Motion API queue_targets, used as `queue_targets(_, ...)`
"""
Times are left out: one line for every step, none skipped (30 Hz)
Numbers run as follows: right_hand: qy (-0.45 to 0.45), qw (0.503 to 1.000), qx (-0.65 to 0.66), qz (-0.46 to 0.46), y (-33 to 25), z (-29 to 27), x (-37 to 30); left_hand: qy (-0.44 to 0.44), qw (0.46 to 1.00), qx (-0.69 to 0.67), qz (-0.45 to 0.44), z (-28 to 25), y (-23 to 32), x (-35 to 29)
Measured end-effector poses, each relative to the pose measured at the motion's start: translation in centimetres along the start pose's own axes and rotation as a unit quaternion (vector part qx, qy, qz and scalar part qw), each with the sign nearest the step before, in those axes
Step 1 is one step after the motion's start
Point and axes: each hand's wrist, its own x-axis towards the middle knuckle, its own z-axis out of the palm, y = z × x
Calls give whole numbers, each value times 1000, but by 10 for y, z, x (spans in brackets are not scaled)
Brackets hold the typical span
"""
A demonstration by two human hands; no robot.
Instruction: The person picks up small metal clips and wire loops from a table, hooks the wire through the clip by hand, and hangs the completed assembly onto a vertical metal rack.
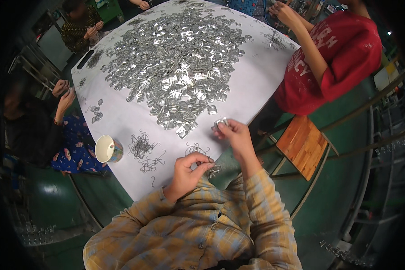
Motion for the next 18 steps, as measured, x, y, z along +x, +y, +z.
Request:
queue_targets(2, 1000, -1, 4, 1, 1, -15, 6, 1000, 4, -2, 1, 1, 2)
queue_targets(1, 1000, 30, 8, 2, 2, -29, 6, 1000, 2, -6, 3, 1, 3)
queue_targets(1, 998, 62, 11, 4, 2, -41, 7, 1000, -1, -2, 4, 2, 4)
queue_targets(4, 998, 62, 14, 5, 1, -50, 8, 1000, -3, 3, 6, 2, 5)
queue_targets(-10, 998, 66, 4, 6, 0, -58, 13, 1000, -12, 6, 9, 2, 5)
queue_targets(-24, 997, 72, -8, 8, 0, -64, 11, 1000, -11, 4, 10, 2, 5)
queue_targets(-23, 997, 70, -22, 9, 0, -68, 0, 1000, -21, -2, 10, 2, 4)
queue_targets(-23, 997, 71, -20, 7, 2, -74, -10, 999, -32, -8, 10, 2, 2)
queue_targets(-4, 998, 62, -21, 1, 7, -79, -10, 999, -31, -9, 11, 0, 0)
queue_targets(13, 998, 53, -21, -2, 10, -83, -12, 999, -49, -7, 12, -3, -1)
queue_targets(12, 998, 54, -20, -1, 10, -85, -12, 998, -66, -6, 12, -6, -3)
queue_targets(15, 998, 48, -28, 0, 10, -87, -11, 998, -64, -6, 12, -8, -4)
queue_targets(17, 998, 43, -35, 1, 10, -88, -17, 998, -66, -12, 11, -11, -4)
queue_targets(14, 998, 43, -34, 0, 11, -89, -21, 997, -67, -18, 10, -12, -5)
queue_targets(15, 999, 38, -33, 0, 13, -90, -17, 998, -65, -19, 9, -11, -6)
queue_targets(15, 999, 32, -32, 0, 14, -91, -9, 995, -98, -29, 9, -11, -6)
queue_targets(9, 999, 33, -30, 0, 15, -92, 1, 991, -132, -39, 10, -11, -6)
queue_targets(14, 998, 11, -64, 0, 16, -94, 9, 991, -126, -40, 9, -13, -7)
